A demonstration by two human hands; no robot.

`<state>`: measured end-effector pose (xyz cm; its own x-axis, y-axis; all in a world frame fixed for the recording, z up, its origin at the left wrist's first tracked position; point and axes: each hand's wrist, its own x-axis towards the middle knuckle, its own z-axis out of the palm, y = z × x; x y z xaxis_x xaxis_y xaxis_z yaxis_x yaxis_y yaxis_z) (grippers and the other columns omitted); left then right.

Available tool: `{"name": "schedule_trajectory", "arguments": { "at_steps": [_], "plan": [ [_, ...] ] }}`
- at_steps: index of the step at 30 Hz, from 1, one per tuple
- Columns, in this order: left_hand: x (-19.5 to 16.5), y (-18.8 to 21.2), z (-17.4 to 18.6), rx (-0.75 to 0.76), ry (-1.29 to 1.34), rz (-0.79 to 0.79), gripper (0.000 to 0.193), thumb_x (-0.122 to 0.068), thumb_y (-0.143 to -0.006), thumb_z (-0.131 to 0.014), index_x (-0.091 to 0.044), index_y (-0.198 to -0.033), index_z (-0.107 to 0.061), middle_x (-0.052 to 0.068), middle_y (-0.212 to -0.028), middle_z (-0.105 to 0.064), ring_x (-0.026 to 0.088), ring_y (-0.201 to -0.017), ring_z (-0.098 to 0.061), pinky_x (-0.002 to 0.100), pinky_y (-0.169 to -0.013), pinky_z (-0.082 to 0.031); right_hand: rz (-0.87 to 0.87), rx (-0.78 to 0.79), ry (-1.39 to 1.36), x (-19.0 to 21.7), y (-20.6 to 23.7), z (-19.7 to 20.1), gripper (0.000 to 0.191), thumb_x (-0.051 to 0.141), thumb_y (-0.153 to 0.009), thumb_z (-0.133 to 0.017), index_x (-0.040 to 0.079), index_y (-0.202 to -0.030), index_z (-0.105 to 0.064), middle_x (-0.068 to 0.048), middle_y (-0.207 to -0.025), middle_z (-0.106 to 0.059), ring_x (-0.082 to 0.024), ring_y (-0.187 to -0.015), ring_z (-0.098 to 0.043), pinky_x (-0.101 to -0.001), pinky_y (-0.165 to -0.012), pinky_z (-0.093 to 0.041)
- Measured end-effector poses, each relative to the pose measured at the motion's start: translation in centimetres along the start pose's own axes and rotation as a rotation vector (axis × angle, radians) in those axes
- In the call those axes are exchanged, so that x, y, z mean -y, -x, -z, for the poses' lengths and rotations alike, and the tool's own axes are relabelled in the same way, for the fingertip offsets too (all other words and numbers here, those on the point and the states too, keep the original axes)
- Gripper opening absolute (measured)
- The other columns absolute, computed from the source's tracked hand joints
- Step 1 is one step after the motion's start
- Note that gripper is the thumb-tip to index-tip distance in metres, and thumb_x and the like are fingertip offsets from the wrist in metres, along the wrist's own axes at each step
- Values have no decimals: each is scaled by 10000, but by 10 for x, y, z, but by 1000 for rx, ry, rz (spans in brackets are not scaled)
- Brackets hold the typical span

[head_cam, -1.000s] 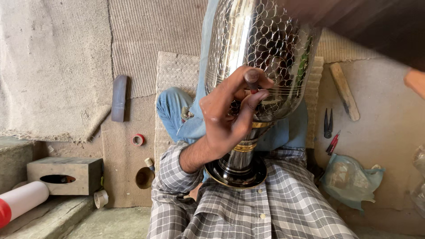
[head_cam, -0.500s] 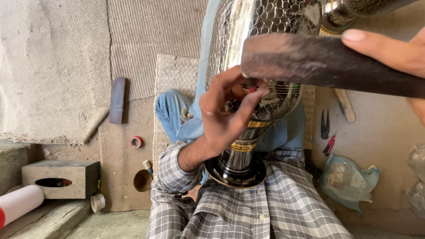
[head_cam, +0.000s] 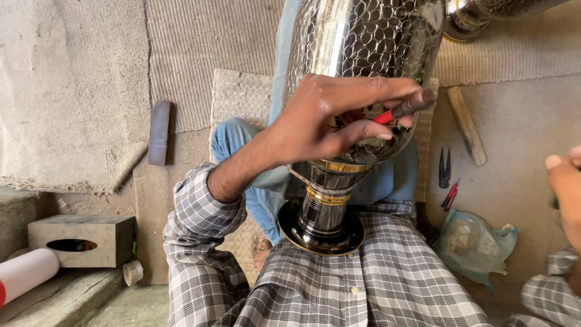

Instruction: The person sits on the floor with a large engraved metal vase held between their legs and, using a chisel and a wooden mallet, repeatedly strikes the chisel to carve fine decorative lines into the vase surface, repositioning the chisel around the pattern as they work.

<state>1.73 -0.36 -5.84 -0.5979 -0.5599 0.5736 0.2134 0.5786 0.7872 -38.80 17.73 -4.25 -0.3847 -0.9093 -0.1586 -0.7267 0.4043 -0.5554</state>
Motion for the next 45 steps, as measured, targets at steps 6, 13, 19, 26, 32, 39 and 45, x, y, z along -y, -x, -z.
{"name": "schedule_trajectory", "arguments": {
  "at_steps": [6, 13, 19, 26, 32, 39, 45],
  "plan": [
    [1, -10, 6, 168, -64, -25, 499, -29, -1036, -715, -211, -1469, -546, -41, -1298, -746, 151, -1125, -785, 251, -803, -670, 669, -114, 566, 20, 16, -7, 160, 54, -1113, -723, -72, -1152, -633, -166, -1066, -649, -247, -841, -633, -315, -743, -501],
    [1, -37, 14, 430, -62, -113, 552, -70, -998, -744, -202, -1509, -580, -8, -1249, -780, 190, -1031, -781, 365, -738, -604, 813, -239, 92, 33, 22, -48, 449, -59, -1037, -742, -56, -1351, -422, -246, -1127, -654, -313, -932, -688, -355, -796, -554],
    [4, -46, 11, 535, 6, -108, 502, -70, -1008, -720, -188, -1474, -574, -43, -1174, -799, 139, -986, -803, 320, -737, -627, 721, -177, 51, 39, 28, -58, 680, -87, -896, -747, -37, -1442, -346, -234, -1069, -624, -308, -849, -674, -381, -768, -566],
    [16, -47, 14, 412, 36, -42, 514, -129, -967, -755, -157, -1433, -539, -38, -1136, -784, 145, -850, -781, 339, -598, -580, 539, -111, -216, 32, 27, -57, 643, -120, -1020, -738, -74, -1500, -313, -161, -1042, -667, -211, -885, -687, -312, -826, -588],
    [16, -43, 17, 443, -117, -112, 668, 10, -960, -708, -206, -1565, -527, -4, -1341, -766, 159, -1005, -787, 326, -730, -622, 533, -93, -150, 28, 27, -37, 600, -95, -1029, -737, -65, -1479, -341, -187, -1062, -662, -231, -883, -682, -326, -803, -565],
    [10, -35, 13, 318, -28, -30, 583, 16, -1012, -721, -182, -1528, -535, -48, -1241, -787, 110, -992, -803, 274, -625, -595, 540, 36, 113, 42, 0, -25, 550, -67, -1039, -736, -56, -1453, -374, -218, -1086, -657, -255, -882, -677, -342, -776, -538],
    [-22, -12, 4, -76, -17, 248, 472, -53, -1058, -724, -149, -1470, -514, -4, -1260, -763, 50, -817, -783, 224, -517, -575, 701, 32, 128, 39, -19, -20, 682, -46, -1019, -744, -59, -1554, -321, -229, -1121, -638, -268, -903, -674, -358, -785, -541]
  ]
}}
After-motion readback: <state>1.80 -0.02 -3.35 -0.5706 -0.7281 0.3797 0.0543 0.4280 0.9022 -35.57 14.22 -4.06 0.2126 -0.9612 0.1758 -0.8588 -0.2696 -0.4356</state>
